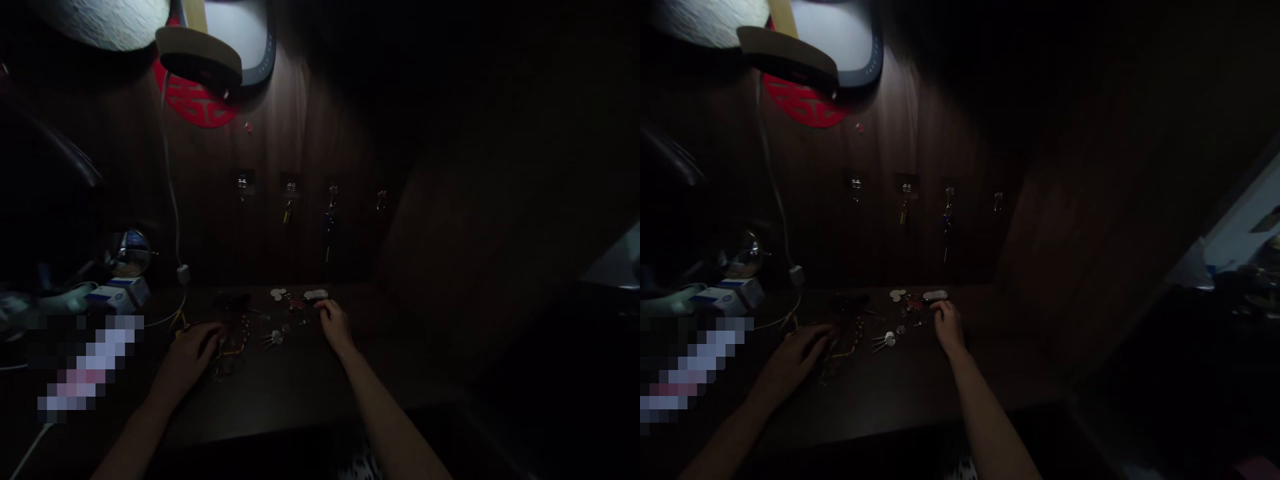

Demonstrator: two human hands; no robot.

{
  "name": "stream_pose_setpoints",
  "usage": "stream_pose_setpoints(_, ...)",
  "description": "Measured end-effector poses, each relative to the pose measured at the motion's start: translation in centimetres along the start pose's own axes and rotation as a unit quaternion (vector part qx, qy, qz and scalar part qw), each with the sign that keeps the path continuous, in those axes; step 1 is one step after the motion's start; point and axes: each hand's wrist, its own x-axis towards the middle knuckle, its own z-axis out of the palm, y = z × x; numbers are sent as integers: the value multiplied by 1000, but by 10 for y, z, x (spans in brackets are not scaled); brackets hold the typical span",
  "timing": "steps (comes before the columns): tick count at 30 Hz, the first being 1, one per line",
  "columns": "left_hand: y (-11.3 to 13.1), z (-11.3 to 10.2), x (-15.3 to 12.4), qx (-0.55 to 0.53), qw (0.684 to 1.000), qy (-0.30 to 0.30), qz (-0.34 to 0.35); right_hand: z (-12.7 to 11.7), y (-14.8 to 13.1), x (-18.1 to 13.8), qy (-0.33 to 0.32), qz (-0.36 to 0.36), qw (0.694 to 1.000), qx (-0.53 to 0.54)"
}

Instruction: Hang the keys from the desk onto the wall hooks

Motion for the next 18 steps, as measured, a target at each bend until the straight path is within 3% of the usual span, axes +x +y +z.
stream_pose_setpoints(9,-10,2,3,9,994,-4,-112,1,9,4,8,12,1000,-25)
stream_pose_setpoints(18,-14,0,1,80,982,24,-167,0,9,5,26,33,999,-31)
